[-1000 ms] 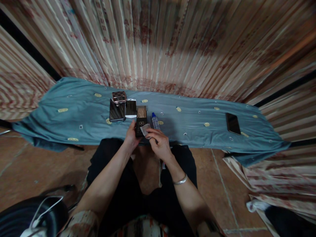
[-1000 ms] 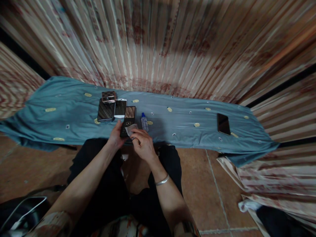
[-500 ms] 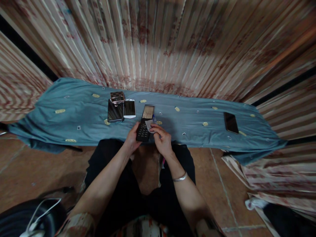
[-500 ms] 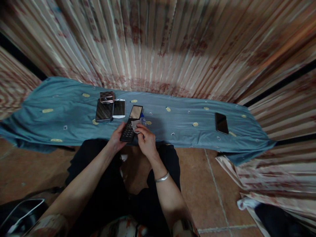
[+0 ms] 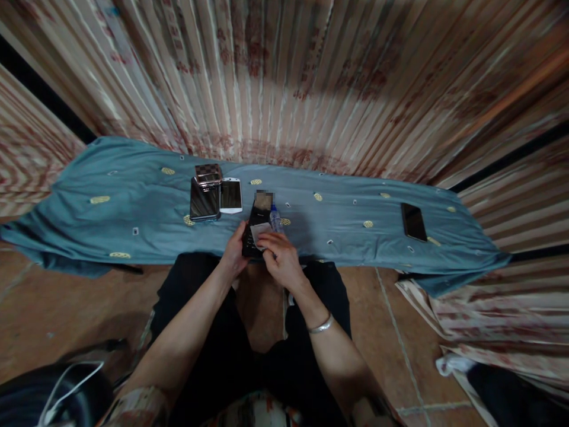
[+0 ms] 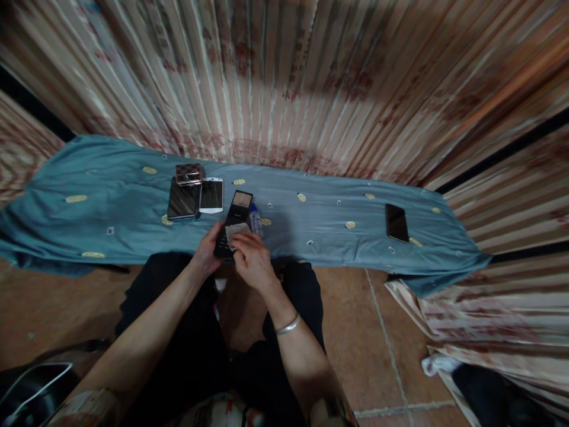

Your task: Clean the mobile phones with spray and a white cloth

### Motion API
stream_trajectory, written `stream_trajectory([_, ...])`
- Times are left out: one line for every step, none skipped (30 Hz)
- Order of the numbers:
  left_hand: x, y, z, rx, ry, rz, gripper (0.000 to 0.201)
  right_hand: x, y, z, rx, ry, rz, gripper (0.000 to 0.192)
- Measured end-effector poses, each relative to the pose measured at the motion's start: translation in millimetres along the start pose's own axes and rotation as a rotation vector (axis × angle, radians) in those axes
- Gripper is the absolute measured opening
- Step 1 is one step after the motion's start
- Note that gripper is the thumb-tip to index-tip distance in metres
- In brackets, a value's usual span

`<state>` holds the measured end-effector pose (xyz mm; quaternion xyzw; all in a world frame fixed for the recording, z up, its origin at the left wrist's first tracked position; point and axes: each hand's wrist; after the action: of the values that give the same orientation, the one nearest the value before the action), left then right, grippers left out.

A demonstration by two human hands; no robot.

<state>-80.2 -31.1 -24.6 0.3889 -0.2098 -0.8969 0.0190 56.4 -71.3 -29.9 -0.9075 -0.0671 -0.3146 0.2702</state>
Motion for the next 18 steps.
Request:
stream_trajectory([0.7,-0.9,-1.7,0.001,0.000,-0.005,0.023,-0.6,-0.4,-0.4,-0.007,0.020,-0.011,0.036])
stream_trajectory([0.8,-1.4,-3.3,0.005,0.000,-0.009,0.023,-1.1,-0.9,-0.6,-0.013,0.039,-0.018,0.038])
stream_trajectory([0.3,-1.5,-4.8,0.011,0.001,-0.011,0.022,-1.3,-1.5,-0.5,-0.021,0.057,-0.022,0.039])
stream_trajectory([-0.8,-1.2,-6.0,0.019,0.003,-0.010,0.022,-1.3,-2.3,-0.2,-0.029,0.073,-0.025,0.041])
stream_trajectory([-2.1,-0.7,-6.9,0.028,0.006,-0.007,0.021,-1.3,-3.2,0.3,-0.037,0.087,-0.028,0.042])
stream_trajectory([-3.5,-0.1,-7.6,0.037,0.009,-0.006,0.020,-1.1,-4.1,1.0,-0.047,0.097,-0.033,0.044])
stream_trajectory([-4.8,0.4,-8.0,0.044,0.013,-0.007,0.019,-1.0,-5.0,1.7,-0.057,0.103,-0.040,0.044])
stream_trajectory([-5.8,0.8,-8.3,0.050,0.014,-0.012,0.019,-0.9,-5.7,2.4,-0.067,0.106,-0.047,0.045])
stream_trajectory([-6.4,1.0,-8.5,0.052,0.013,-0.020,0.018,-0.8,-6.3,3.0,-0.076,0.106,-0.053,0.045])
stream_trajectory([-6.5,0.8,-8.7,0.052,0.009,-0.030,0.018,-0.7,-6.7,3.4,-0.082,0.104,-0.057,0.046])
stream_trajectory([-6.2,0.4,-9.0,0.049,0.005,-0.040,0.018,-0.6,-6.8,3.6,-0.084,0.100,-0.058,0.047])
stream_trajectory([-5.6,-0.3,-9.3,0.045,0.001,-0.046,0.019,-0.4,-6.7,3.4,-0.082,0.093,-0.057,0.047])
stream_trajectory([-4.8,-1.2,-9.6,0.038,-0.002,-0.046,0.020,-0.3,-6.4,3.1,-0.074,0.085,-0.056,0.047])
stream_trajectory([-3.9,-2.2,-9.9,0.034,-0.002,-0.038,0.021,-0.2,-5.9,2.4,-0.062,0.075,-0.055,0.047])
stream_trajectory([-3.1,-3.1,-10.1,0.033,-0.001,-0.026,0.021,-0.2,-5.4,1.6,-0.050,0.065,-0.056,0.046])
stream_trajectory([-2.4,-4.0,-10.2,0.038,0.001,-0.012,0.021,-0.2,-4.7,0.8,-0.039,0.056,-0.057,0.046])
stream_trajectory([-2.1,-4.7,-10.1,0.045,0.004,0.002,0.022,-0.4,-4.1,-0.1,-0.031,0.050,-0.057,0.045])
stream_trajectory([-2.1,-5.1,-9.8,0.053,0.007,0.014,0.023,-0.6,-3.7,-1.0,-0.027,0.046,-0.055,0.044])
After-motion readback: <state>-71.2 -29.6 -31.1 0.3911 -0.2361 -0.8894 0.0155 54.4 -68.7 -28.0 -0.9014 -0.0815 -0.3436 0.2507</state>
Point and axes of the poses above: each hand's wrist, its own y-axis away from the middle knuckle, its own x-axis out of the back of the hand, z = x × y, and after that the axes turned 3 degrees about -z, right-handed
